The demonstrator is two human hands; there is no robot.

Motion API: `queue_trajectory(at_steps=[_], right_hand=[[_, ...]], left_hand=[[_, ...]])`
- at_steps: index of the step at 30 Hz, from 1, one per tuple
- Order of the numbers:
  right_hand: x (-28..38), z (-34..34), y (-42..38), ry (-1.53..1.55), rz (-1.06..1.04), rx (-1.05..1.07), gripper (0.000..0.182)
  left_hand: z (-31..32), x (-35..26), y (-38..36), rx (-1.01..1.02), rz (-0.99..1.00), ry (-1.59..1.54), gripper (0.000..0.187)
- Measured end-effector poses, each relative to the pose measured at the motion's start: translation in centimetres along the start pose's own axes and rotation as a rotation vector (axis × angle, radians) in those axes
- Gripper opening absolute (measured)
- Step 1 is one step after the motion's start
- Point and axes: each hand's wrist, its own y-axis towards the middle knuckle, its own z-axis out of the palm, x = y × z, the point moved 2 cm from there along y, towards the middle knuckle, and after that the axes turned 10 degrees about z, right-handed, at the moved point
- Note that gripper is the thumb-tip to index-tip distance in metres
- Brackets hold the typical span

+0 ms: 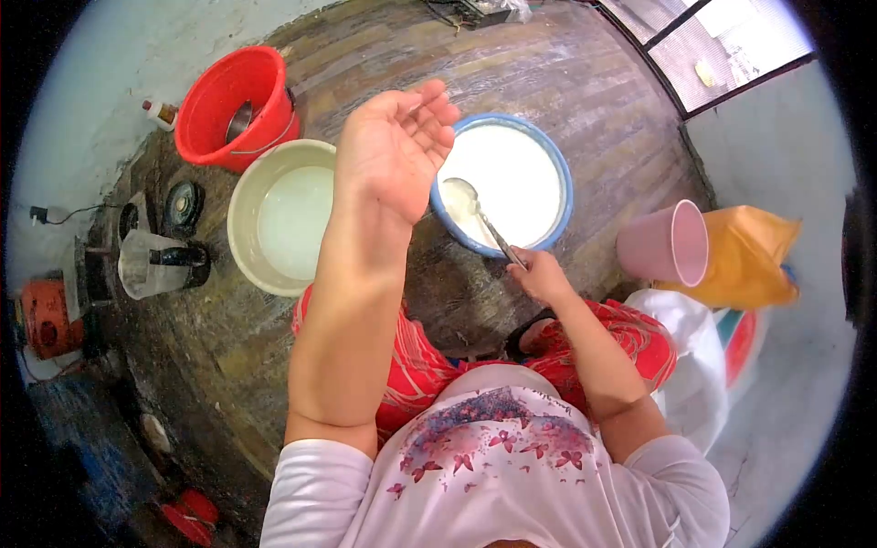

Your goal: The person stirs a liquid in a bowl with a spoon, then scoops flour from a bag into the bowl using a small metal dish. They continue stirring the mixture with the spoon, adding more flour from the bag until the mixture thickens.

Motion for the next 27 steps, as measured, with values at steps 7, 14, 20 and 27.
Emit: queue_trajectory(at_steps=[7,14,20,27], right_hand=[[-0.5,-1.1,-1.5,0.015,0.004,-0.003,0.039],[-0.3,-0.8,-1.2,-0.018,0.018,-0.011,0.038],[-1.2,-0.9,-1.1,0.013,0.01,0.037,0.039],[-1.1,-1.3,-2.1,-0.061,-0.115,-0.012,0.039]], left_hand=[[-0.3,0.1,0.0,0.02,0.009,-0.007,0.029],[-0.1,0.2,-0.1,0.004,-0.012,-0.02,0.029],[0.1,0.1,-0.2,0.009,0.019,0.003,0.029],[0.1,0.3,-0.2,0.019,0.009,0.009,0.029]])
